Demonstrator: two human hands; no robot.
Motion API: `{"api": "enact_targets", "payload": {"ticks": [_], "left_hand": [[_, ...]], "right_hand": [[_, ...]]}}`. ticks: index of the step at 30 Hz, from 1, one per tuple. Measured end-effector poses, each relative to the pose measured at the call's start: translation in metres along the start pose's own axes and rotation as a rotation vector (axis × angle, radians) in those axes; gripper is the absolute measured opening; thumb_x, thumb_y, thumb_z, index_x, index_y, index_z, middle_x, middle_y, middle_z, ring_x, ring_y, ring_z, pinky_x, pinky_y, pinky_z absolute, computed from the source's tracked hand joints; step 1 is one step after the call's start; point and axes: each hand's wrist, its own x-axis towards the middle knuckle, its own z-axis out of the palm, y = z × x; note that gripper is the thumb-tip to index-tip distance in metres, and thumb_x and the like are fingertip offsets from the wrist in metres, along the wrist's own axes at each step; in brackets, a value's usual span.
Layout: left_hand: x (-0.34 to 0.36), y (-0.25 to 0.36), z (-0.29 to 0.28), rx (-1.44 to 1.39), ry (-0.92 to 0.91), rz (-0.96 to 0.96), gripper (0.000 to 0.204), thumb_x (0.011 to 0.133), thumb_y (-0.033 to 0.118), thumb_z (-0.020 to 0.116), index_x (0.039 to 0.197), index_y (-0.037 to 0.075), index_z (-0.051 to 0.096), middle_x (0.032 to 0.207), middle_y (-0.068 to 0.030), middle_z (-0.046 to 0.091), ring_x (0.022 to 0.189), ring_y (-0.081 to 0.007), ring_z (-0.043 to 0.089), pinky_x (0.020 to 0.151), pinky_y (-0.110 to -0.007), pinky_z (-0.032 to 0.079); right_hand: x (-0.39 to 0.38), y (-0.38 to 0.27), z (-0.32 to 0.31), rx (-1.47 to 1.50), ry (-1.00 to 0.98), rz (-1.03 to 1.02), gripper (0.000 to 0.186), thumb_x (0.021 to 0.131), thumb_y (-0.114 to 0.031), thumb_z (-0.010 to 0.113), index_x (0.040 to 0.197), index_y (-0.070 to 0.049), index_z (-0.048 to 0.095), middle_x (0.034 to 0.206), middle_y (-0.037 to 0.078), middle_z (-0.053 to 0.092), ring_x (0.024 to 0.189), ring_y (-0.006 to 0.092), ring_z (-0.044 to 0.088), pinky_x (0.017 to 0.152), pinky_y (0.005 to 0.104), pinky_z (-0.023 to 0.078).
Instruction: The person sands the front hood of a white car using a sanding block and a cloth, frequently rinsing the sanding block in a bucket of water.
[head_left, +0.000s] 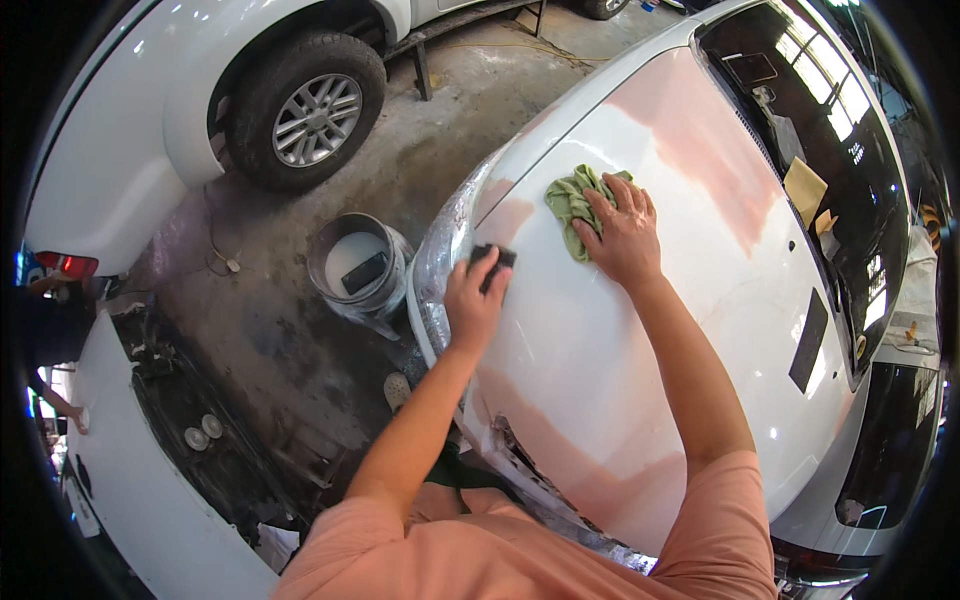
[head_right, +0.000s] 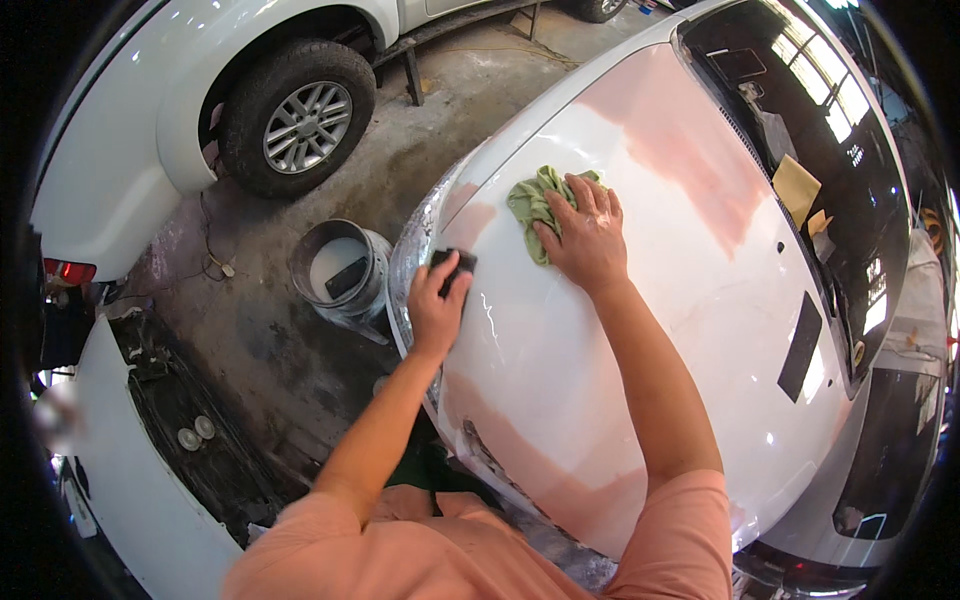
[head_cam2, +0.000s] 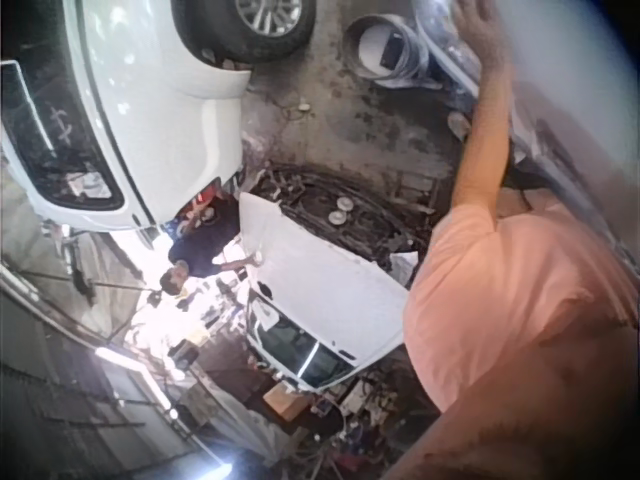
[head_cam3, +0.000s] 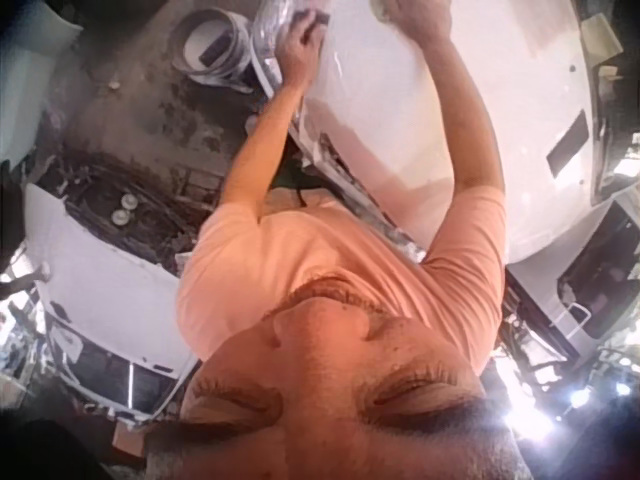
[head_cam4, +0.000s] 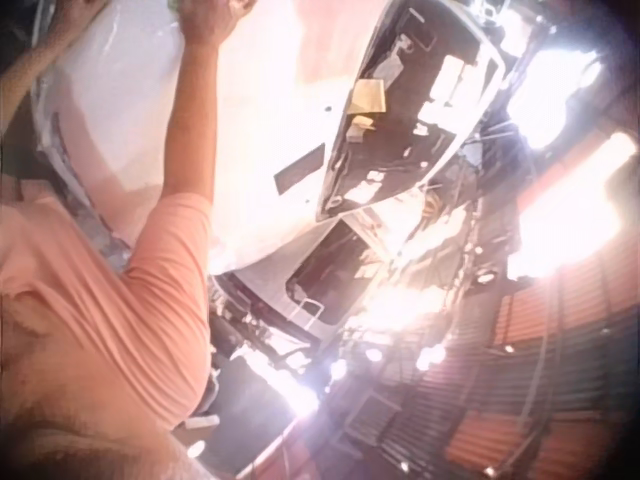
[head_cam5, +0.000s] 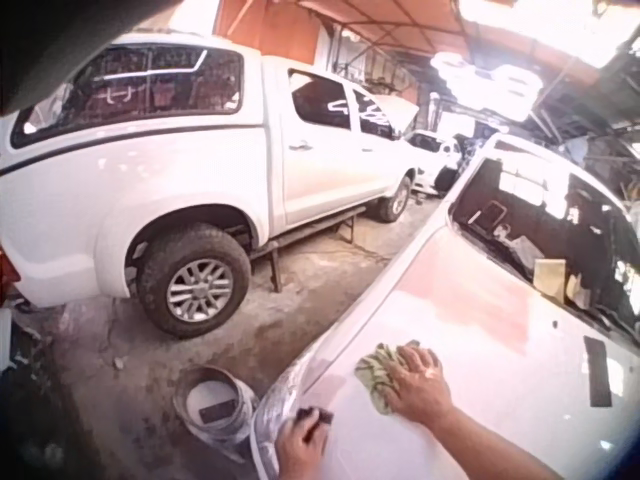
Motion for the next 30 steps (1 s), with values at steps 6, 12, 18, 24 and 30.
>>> {"api": "enact_targets", "payload": {"ticks": [6, 12, 18, 24, 30], "left_hand": [[0.100, -0.027, 0.002, 0.006, 0.005, 0.039, 0.039, 0.095, 0.032, 0.081, 0.126, 0.010, 0.077, 0.105, -0.0163, 0.069, 0.098, -0.0376, 0.066, 0.088, -0.045, 0.054], [0.012, -0.022, -0.007, 0.063, -0.072, 0.076, 0.037, 0.093, 0.028, 0.083, 0.125, 0.011, 0.079, 0.109, -0.0159, 0.072, 0.103, -0.0366, 0.069, 0.089, -0.043, 0.055], [0.071, -0.029, -0.003, 0.002, 0.014, 0.015, 0.036, 0.095, 0.030, 0.081, 0.125, 0.010, 0.078, 0.104, -0.0171, 0.070, 0.097, -0.0378, 0.068, 0.086, -0.045, 0.054], [-0.007, -0.010, -0.010, 0.011, 0.004, -0.075, 0.037, 0.097, 0.028, 0.080, 0.126, 0.005, 0.077, 0.106, -0.0181, 0.072, 0.099, -0.0371, 0.069, 0.087, -0.045, 0.054], [0.026, -0.019, -0.005, 0.045, 0.072, -0.146, 0.037, 0.095, 0.032, 0.080, 0.123, 0.007, 0.078, 0.102, -0.0147, 0.070, 0.098, -0.0373, 0.066, 0.088, -0.045, 0.053]], "right_hand": [[0.007, -0.008, 0.003, 0.041, 0.028, -0.021, 0.047, 0.095, -0.040, 0.075, 0.136, -0.017, 0.070, 0.155, 0.014, 0.054, 0.147, 0.0368, 0.046, 0.126, 0.0599, 0.030], [0.001, -0.002, 0.003, 0.029, 0.030, -0.014, 0.046, 0.094, -0.039, 0.076, 0.135, -0.017, 0.070, 0.154, 0.014, 0.054, 0.146, 0.0374, 0.047, 0.125, 0.0594, 0.031], [0.008, -0.009, 0.005, 0.042, 0.026, -0.032, 0.046, 0.093, -0.038, 0.076, 0.133, -0.017, 0.071, 0.153, 0.014, 0.055, 0.145, 0.0384, 0.047, 0.125, 0.0598, 0.031], [0.001, -0.003, 0.002, 0.047, 0.030, -0.008, 0.046, 0.093, -0.037, 0.076, 0.133, -0.017, 0.071, 0.152, 0.014, 0.056, 0.144, 0.0393, 0.047, 0.125, 0.0586, 0.031], [0.007, -0.009, 0.002, 0.033, 0.031, -0.022, 0.046, 0.092, -0.035, 0.077, 0.133, -0.016, 0.071, 0.152, 0.014, 0.056, 0.142, 0.0391, 0.049, 0.124, 0.0580, 0.032]]}}
